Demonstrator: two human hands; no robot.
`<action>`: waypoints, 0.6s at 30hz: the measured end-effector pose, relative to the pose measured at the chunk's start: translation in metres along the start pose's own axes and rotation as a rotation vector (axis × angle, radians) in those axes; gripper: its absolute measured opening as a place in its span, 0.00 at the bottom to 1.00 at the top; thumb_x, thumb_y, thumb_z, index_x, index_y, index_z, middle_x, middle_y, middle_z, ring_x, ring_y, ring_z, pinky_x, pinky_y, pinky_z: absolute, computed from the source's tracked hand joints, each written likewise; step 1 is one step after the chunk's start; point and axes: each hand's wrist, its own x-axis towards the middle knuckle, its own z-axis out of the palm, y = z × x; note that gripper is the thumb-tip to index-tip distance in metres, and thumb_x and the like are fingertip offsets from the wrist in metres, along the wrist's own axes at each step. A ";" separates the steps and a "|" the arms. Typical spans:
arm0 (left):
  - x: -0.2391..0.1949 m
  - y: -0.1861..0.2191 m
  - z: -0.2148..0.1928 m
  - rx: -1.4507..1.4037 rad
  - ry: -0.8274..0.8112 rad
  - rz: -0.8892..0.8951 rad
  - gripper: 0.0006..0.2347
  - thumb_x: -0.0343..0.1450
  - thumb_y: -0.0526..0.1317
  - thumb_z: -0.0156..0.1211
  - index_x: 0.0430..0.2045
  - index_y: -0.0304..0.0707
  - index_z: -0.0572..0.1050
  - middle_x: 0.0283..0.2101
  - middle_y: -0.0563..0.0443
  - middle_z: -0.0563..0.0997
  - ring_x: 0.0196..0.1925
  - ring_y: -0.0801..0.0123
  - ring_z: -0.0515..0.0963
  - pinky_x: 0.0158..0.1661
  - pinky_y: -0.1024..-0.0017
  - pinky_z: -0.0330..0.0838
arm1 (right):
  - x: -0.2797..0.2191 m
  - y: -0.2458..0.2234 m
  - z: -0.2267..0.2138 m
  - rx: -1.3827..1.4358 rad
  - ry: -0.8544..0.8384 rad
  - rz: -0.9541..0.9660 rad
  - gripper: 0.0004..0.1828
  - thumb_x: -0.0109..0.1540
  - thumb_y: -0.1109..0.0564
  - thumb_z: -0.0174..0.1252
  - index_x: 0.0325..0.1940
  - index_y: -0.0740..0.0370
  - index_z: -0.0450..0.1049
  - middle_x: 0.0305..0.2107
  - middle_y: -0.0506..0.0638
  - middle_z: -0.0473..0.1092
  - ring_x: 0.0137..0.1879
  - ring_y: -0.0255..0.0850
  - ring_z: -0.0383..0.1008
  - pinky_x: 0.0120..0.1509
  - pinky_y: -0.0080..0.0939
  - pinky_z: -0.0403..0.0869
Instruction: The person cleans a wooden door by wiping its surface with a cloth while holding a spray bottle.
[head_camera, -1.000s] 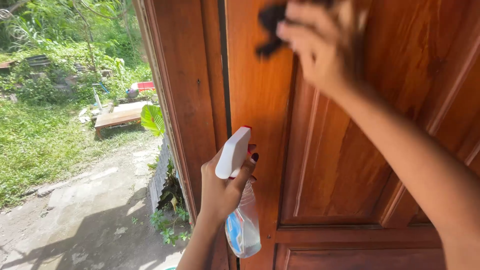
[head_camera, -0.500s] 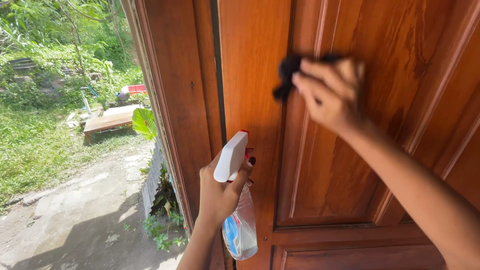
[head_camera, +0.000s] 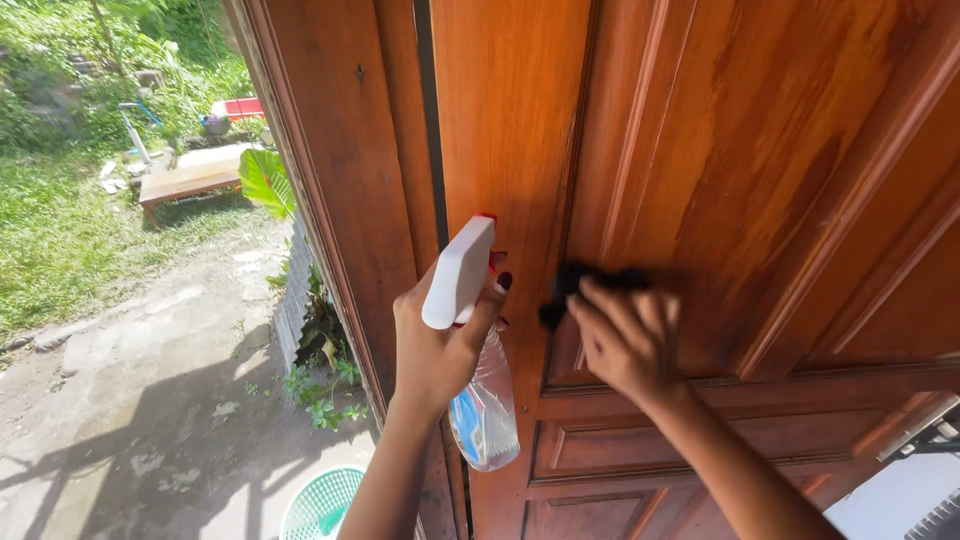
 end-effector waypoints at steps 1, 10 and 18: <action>-0.002 0.002 -0.001 0.004 -0.004 0.006 0.12 0.69 0.33 0.60 0.46 0.27 0.78 0.34 0.48 0.85 0.29 0.72 0.86 0.31 0.74 0.84 | -0.022 -0.010 -0.002 0.007 -0.004 -0.035 0.12 0.56 0.61 0.68 0.44 0.52 0.83 0.49 0.43 0.77 0.46 0.41 0.66 0.55 0.47 0.59; 0.004 -0.001 0.016 0.026 -0.012 -0.006 0.12 0.70 0.35 0.61 0.44 0.27 0.78 0.30 0.48 0.85 0.28 0.71 0.87 0.30 0.74 0.83 | 0.126 0.071 -0.013 0.001 0.250 0.018 0.12 0.64 0.63 0.70 0.51 0.52 0.83 0.56 0.44 0.74 0.58 0.46 0.64 0.63 0.49 0.59; -0.009 -0.015 0.029 0.028 -0.038 0.013 0.12 0.71 0.36 0.62 0.45 0.26 0.78 0.32 0.47 0.85 0.28 0.70 0.88 0.29 0.75 0.83 | 0.048 0.028 0.007 0.132 0.201 0.134 0.12 0.64 0.65 0.70 0.50 0.58 0.83 0.55 0.50 0.75 0.55 0.45 0.69 0.59 0.46 0.64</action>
